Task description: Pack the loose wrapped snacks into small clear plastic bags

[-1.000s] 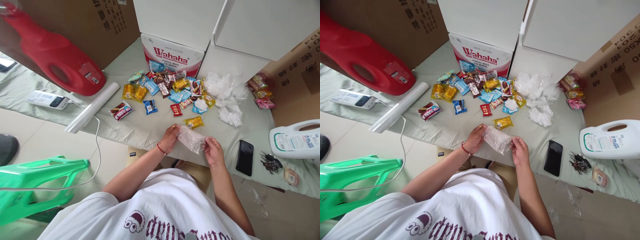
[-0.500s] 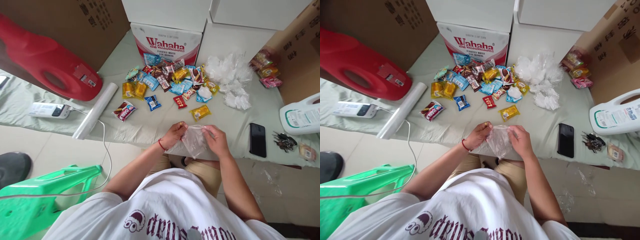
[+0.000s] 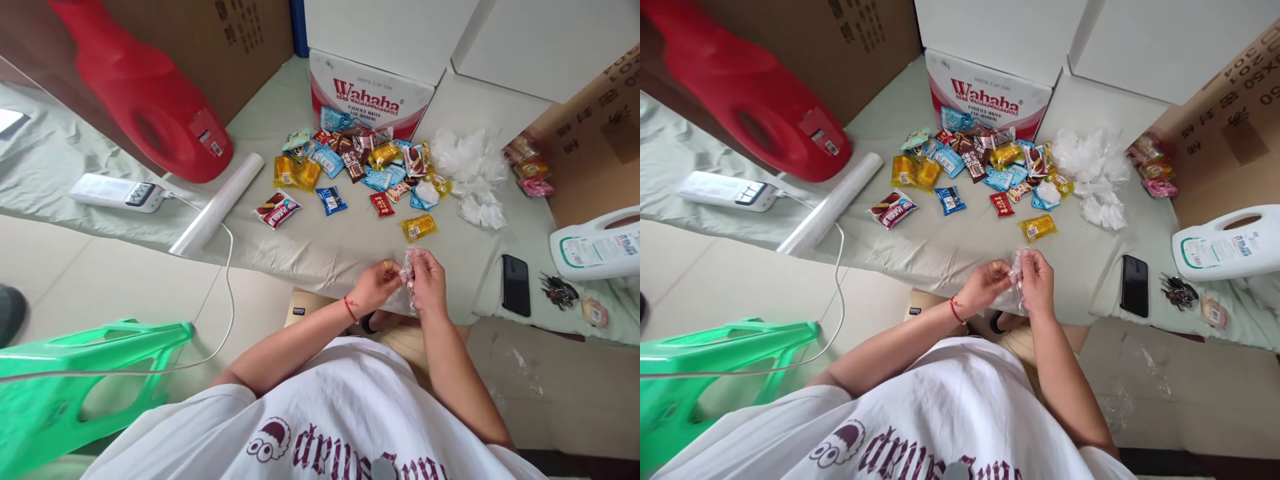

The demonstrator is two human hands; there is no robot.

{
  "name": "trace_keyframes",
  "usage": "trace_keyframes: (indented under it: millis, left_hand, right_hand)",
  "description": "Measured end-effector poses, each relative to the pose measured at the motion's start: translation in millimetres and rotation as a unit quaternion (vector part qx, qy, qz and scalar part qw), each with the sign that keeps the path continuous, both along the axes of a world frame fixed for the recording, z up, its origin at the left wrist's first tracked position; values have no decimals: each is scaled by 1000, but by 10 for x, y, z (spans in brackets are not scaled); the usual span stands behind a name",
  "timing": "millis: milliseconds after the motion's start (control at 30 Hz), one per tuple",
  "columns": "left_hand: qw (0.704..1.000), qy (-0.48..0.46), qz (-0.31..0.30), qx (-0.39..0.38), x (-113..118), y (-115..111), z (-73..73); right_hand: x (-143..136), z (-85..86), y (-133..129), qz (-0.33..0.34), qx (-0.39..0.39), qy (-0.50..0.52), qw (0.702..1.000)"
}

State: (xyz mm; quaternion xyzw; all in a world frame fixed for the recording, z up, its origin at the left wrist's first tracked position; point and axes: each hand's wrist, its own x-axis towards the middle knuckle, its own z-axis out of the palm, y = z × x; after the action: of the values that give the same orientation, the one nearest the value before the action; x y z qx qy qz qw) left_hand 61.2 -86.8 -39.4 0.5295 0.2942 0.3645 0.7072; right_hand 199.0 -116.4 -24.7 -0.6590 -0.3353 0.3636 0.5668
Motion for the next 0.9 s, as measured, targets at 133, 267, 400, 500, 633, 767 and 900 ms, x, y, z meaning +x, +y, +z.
trace_keyframes:
  millis: [133,267,400,500,633,767,900]
  left_hand:
    - [992,-45,62,-102,-147,262,-140]
    - [979,22,163,-117,-313,438,-208]
    - [975,70,197,-70,-371,521,-243]
    - [969,78,229,-38,-384,550,-251]
    - [963,112,246,0,-374,548,-245]
    - [971,112,212,6,-310,516,-259]
    - [971,120,209,9,-257,504,-274]
  right_hand:
    - [162,63,-30,-21,-3,82,996]
    - [419,68,-94,-85,-4,81,993]
    - [578,-23,-149,-106,-2,63,992]
    - [691,-130,-212,-104,-11,30,994]
    - [851,-172,-277,-74,-54,-213,973]
    - [803,41,-150,14,30,-466,884]
    - [539,279,132,299,103,-541,779]
